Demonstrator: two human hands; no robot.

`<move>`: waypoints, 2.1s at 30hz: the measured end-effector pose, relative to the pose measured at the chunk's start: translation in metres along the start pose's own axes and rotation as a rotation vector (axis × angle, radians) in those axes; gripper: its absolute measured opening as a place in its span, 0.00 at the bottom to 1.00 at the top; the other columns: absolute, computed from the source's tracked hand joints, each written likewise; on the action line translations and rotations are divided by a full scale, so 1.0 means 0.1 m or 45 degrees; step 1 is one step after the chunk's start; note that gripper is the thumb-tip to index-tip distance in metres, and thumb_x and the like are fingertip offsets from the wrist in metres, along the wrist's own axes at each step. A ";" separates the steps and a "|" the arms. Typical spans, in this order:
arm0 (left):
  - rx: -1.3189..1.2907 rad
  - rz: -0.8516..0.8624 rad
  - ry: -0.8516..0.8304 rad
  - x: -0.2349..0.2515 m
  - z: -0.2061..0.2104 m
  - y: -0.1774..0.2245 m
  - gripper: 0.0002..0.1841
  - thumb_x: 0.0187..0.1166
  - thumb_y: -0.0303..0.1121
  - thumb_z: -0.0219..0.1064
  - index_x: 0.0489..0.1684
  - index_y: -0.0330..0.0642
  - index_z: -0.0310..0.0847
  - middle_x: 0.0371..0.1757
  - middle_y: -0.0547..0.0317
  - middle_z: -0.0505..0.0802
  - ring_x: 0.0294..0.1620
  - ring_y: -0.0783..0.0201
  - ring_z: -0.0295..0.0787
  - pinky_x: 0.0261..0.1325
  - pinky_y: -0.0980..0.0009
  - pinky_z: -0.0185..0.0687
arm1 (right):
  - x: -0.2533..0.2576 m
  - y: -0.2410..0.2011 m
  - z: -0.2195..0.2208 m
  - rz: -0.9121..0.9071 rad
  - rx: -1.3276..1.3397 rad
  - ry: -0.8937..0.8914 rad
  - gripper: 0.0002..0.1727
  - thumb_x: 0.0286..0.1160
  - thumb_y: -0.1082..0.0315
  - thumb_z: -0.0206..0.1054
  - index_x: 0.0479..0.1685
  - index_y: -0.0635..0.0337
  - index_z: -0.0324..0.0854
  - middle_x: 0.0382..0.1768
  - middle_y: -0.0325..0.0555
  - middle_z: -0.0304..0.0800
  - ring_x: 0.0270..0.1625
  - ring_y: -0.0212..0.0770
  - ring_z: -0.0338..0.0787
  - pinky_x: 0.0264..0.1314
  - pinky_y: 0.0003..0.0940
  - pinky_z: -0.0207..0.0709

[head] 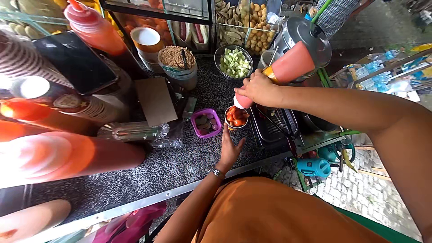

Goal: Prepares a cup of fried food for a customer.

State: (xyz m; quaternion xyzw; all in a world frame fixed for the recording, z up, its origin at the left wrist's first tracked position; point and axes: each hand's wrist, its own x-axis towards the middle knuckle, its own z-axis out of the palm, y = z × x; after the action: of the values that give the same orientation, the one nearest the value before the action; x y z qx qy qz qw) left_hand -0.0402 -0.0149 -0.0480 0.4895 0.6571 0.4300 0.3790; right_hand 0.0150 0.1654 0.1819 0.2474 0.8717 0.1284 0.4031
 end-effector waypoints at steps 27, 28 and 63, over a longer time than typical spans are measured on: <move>-0.059 -0.006 0.305 0.41 0.31 -0.23 0.66 0.54 0.33 0.89 0.93 0.32 0.38 0.89 0.30 0.64 0.87 0.38 0.66 0.86 0.46 0.63 | -0.24 -0.08 0.32 -0.090 0.107 -0.048 0.42 0.78 0.88 0.55 0.94 0.49 0.56 0.66 0.79 0.77 0.63 0.79 0.80 0.64 0.72 0.70; -0.052 0.021 0.320 0.42 0.32 -0.23 0.65 0.55 0.33 0.89 0.93 0.31 0.38 0.89 0.30 0.63 0.87 0.38 0.66 0.86 0.46 0.63 | -0.23 -0.09 0.27 -0.081 0.109 -0.019 0.43 0.78 0.88 0.55 0.94 0.49 0.56 0.65 0.79 0.77 0.62 0.79 0.80 0.63 0.72 0.70; -0.187 0.203 0.379 0.10 -0.29 0.37 0.60 0.54 0.42 0.89 0.88 0.27 0.51 0.80 0.33 0.77 0.81 0.52 0.75 0.85 0.57 0.69 | -0.51 0.77 0.83 -0.320 1.312 0.377 0.61 0.42 0.67 0.91 0.90 0.52 0.62 0.72 0.62 0.83 0.72 0.61 0.85 0.76 0.64 0.75</move>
State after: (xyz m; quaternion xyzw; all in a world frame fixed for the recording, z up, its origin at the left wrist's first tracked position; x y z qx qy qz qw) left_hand -0.0577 -0.0053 -0.0045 0.4418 0.6320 0.5732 0.2770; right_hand 0.1320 0.2048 0.1940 0.2862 0.8919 -0.3306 0.1151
